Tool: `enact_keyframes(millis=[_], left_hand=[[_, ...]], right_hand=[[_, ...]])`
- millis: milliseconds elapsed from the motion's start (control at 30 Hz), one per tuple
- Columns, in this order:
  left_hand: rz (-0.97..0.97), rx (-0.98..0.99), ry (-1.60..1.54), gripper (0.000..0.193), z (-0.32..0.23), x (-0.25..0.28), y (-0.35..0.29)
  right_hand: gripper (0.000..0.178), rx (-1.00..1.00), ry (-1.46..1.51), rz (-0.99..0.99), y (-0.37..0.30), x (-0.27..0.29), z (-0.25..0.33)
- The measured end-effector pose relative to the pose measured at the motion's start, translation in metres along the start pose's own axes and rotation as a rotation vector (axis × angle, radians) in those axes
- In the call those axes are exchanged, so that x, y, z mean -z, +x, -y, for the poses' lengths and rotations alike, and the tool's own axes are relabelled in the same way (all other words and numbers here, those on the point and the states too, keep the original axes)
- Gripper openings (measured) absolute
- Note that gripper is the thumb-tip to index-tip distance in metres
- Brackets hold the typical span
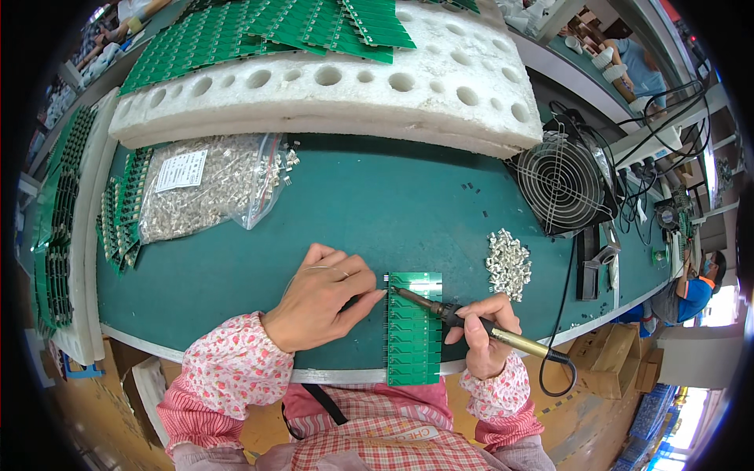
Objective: The person inserts electronic components into circuit boards by hand, turns a board over, and solders the components onto the board using a soldering iron and solder wire.
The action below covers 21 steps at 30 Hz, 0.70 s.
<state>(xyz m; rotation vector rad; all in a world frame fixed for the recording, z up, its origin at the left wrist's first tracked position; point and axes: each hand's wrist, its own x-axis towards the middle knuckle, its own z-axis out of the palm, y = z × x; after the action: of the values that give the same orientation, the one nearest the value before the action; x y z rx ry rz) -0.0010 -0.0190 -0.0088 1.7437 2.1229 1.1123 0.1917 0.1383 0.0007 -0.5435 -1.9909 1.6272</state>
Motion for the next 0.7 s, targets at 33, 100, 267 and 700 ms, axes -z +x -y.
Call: enact_keyframes(millis=[33,100,267,700], left_hand=[[0.002,0.001,0.009,0.011,0.000,0.000,0.000],[-0.005,-0.003,0.007,0.011,0.000,0.000,0.000],[-0.010,-0.018,0.019,0.011,0.000,-0.001,-0.001],[0.001,-0.044,-0.027,0.012,0.002,0.001,-0.004]], right_hand=[[0.013,0.000,0.000,0.001,0.000,0.000,-0.001],[0.011,0.026,-0.020,0.018,-0.001,0.002,-0.004],[0.009,0.086,-0.014,0.028,0.000,0.001,-0.005],[0.019,-0.021,0.104,-0.171,-0.016,0.006,-0.003]])
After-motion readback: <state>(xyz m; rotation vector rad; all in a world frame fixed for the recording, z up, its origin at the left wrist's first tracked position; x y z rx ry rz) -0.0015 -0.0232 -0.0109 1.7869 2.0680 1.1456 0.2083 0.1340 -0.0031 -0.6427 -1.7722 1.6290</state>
